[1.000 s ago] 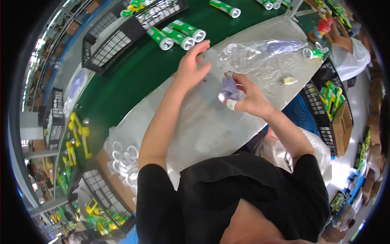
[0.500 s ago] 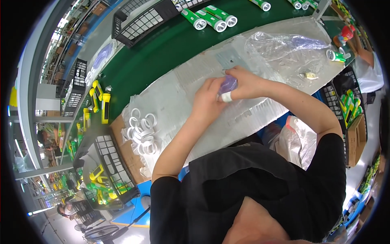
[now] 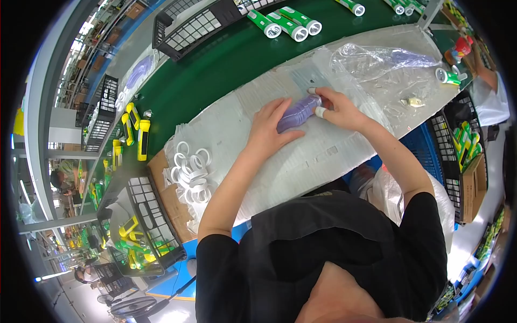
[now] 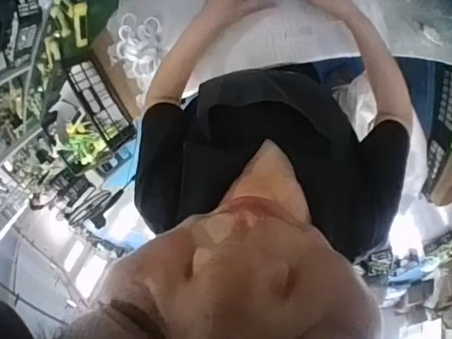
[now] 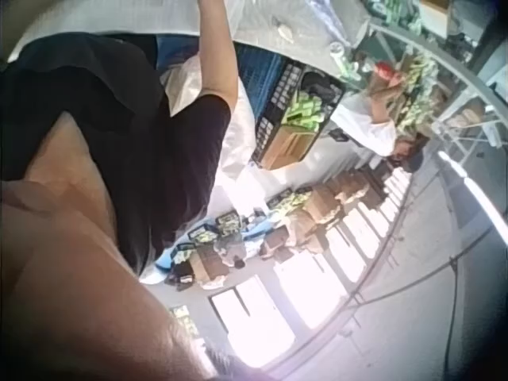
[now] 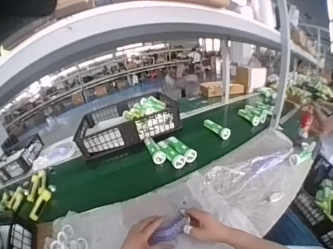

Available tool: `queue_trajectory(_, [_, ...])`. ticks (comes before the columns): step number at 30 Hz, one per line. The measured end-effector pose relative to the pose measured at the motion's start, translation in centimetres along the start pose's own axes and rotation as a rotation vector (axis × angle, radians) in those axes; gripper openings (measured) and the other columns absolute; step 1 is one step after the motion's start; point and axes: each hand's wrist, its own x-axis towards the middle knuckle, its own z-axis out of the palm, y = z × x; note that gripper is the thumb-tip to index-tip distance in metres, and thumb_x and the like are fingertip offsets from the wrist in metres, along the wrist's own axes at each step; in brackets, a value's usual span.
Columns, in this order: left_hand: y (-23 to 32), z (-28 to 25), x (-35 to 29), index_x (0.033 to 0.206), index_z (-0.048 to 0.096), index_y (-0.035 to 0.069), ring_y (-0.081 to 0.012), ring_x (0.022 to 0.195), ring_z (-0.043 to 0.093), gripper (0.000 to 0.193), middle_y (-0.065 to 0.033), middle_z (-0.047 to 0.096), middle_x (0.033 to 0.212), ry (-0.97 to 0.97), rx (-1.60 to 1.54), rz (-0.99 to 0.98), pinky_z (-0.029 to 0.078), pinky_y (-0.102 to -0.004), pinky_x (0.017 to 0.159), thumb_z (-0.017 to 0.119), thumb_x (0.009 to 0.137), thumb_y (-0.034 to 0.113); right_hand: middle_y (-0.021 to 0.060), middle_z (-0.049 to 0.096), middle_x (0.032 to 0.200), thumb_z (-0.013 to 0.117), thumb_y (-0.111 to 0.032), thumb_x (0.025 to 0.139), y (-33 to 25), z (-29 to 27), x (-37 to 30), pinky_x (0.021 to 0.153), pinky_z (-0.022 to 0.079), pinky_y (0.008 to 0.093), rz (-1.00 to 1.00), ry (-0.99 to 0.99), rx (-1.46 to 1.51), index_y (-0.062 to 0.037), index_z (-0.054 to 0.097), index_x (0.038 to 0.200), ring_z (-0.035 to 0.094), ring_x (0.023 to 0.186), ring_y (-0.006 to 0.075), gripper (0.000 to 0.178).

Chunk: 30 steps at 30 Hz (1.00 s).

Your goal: Assembling portable flashlights by attaching components including lenses and heads.

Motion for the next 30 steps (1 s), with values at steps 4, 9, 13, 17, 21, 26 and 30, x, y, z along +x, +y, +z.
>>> queue_trajectory(4, [1.3,1.2,2.3,0.135,0.049,0.015,-0.0323,0.120,0.051,0.068,-0.0110,0.051,0.135,-0.044,0.063,0.036,0.042,-0.0455,0.091,0.074,0.077,0.038,0.0147,0.057,0.123,0.059,-0.005,0.088,1.7,0.6,-0.3,0.094,0.046,0.0319,-0.004,0.054,0.296,0.0024,0.040,0.138,0.058,0.109,0.0208,0.054])
queue_trajectory(9, [1.7,1.3,1.9,0.135,0.050,0.022,-0.0326,0.118,0.052,0.066,-0.0126,0.053,0.129,-0.205,0.335,0.094,0.043,-0.0455,0.090,0.071,0.076,0.045,0.0160,0.052,0.135,0.052,0.000,0.091,0.8,0.5,-1.1,0.102,0.042,0.0325,0.048,0.097,0.352,0.0043,0.037,0.140,0.054,0.118,0.0207,0.052])
queue_trajectory(13, [2.5,1.4,2.6,0.134,0.051,0.025,-0.0325,0.118,0.052,0.064,-0.0129,0.053,0.127,-0.173,0.310,0.115,0.043,-0.0459,0.088,0.071,0.076,0.046,0.0176,0.054,0.133,0.050,0.001,0.092,1.3,1.2,-1.3,0.101,0.042,0.0323,0.014,0.170,0.301,0.0055,0.040,0.137,0.052,0.120,0.0213,0.047])
queue_trajectory(17, [2.0,1.4,1.7,0.136,0.049,0.024,-0.0341,0.121,0.049,0.066,-0.0147,0.051,0.131,-0.162,0.437,0.136,0.041,-0.0478,0.092,0.067,0.078,0.050,0.0189,0.058,0.123,0.051,-0.001,0.090,0.5,1.2,-2.2,0.096,0.044,0.0356,-0.125,0.293,-0.139,0.0023,0.049,0.132,0.055,0.114,0.0290,0.042])
queue_trajectory(21, [1.4,0.7,0.1,0.140,0.046,0.024,-0.0350,0.125,0.046,0.069,-0.0159,0.049,0.135,-0.164,0.465,0.107,0.038,-0.0493,0.096,0.064,0.080,0.053,0.0189,0.059,0.120,0.052,-0.001,0.089,0.6,1.5,-2.4,0.093,0.044,0.0383,-0.218,0.359,-0.175,0.0005,0.054,0.127,0.054,0.111,0.0349,0.038])
queue_trajectory(26, [1.1,-0.6,-1.1,0.142,0.043,0.022,-0.0368,0.127,0.044,0.076,-0.0162,0.047,0.138,-0.196,0.486,0.051,0.037,-0.0517,0.099,0.065,0.078,0.056,0.0157,0.056,0.130,0.054,-0.005,0.089,0.5,2.6,-1.6,0.098,0.042,0.0406,-0.310,0.349,-0.306,-0.0002,0.056,0.121,0.051,0.116,0.0360,0.033])
queue_trajectory(30, [0.6,-1.2,-2.2,0.145,0.039,0.020,-0.0390,0.127,0.044,0.082,-0.0165,0.045,0.141,-0.176,0.366,0.067,0.036,-0.0543,0.099,0.067,0.077,0.057,0.0144,0.054,0.133,0.055,-0.009,0.089,-0.4,2.7,-2.0,0.102,0.039,0.0409,-0.261,0.325,-0.452,-0.0012,0.054,0.126,0.048,0.120,0.0358,0.038])
